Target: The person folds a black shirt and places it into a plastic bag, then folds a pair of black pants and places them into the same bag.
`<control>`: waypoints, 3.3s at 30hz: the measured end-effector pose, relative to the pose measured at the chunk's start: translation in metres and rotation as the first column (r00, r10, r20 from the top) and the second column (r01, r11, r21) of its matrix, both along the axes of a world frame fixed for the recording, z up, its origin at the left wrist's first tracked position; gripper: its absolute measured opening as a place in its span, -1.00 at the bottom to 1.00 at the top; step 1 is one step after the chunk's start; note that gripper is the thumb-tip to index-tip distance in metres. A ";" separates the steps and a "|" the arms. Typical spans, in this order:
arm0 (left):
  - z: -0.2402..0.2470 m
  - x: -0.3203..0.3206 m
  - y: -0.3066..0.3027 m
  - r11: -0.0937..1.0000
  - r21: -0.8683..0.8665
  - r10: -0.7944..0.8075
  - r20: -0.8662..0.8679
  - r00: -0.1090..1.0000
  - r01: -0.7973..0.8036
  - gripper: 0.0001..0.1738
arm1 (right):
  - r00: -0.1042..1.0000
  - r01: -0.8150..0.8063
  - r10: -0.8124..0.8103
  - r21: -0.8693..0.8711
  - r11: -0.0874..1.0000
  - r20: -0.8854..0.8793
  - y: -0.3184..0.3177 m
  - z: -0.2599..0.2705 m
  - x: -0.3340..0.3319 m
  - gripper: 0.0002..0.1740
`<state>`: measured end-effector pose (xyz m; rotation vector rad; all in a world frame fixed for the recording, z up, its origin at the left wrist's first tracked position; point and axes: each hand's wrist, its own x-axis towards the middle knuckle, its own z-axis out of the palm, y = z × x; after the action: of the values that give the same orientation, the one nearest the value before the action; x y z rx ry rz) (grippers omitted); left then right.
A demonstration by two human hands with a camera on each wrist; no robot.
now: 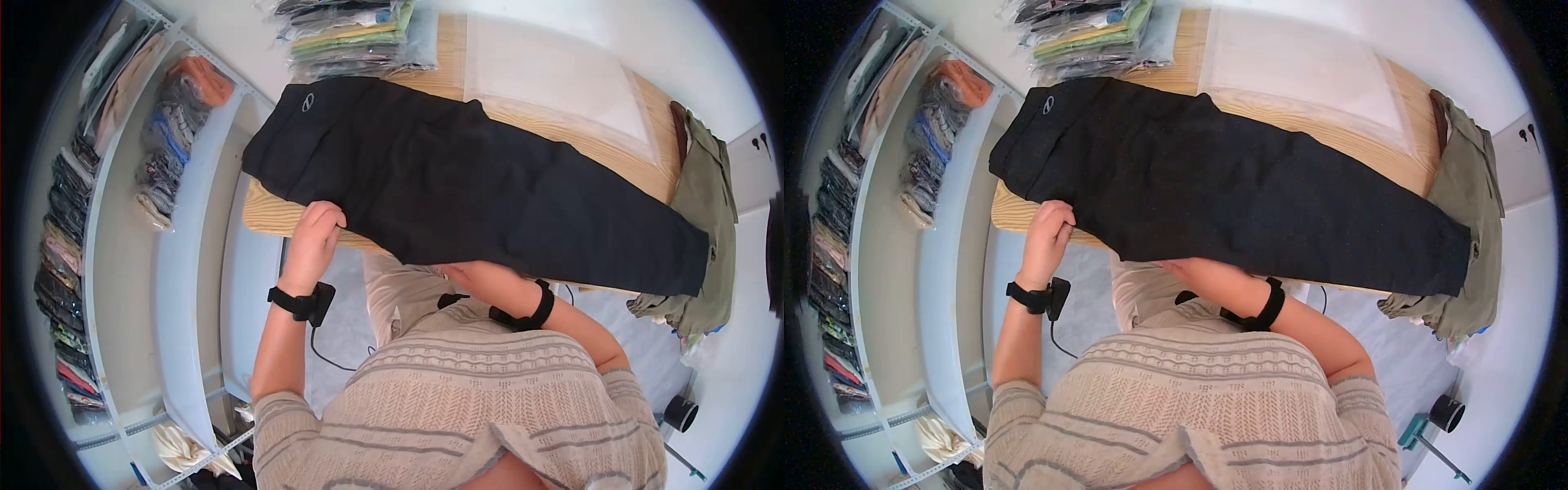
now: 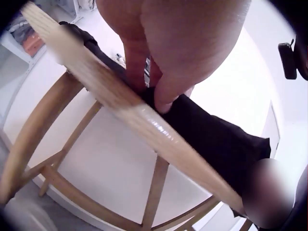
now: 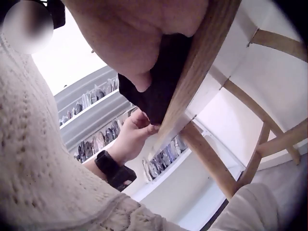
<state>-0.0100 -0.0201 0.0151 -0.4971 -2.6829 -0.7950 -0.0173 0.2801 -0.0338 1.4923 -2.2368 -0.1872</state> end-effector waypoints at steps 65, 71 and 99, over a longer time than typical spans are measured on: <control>-0.033 0.047 0.113 0.891 0.033 0.448 -0.210 0.869 -0.452 -0.35 | 0.710 0.588 -0.478 -0.064 0.806 0.517 0.091 0.049 0.013 -0.20; -0.068 0.044 0.091 0.934 0.002 0.348 -0.235 0.907 -0.358 -0.38 | 0.694 0.545 -0.425 -0.039 0.837 0.580 0.117 0.062 0.012 -0.29; -0.077 0.040 0.102 0.971 0.058 0.237 -0.268 0.934 -0.230 -0.31 | 0.537 0.649 -0.349 -0.111 0.752 0.768 0.060 0.062 -0.187 -0.56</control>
<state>0.0303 0.0823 -0.0622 -0.2521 -2.4141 -0.6400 -0.2043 0.3399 0.0281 0.6662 -3.0425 0.7794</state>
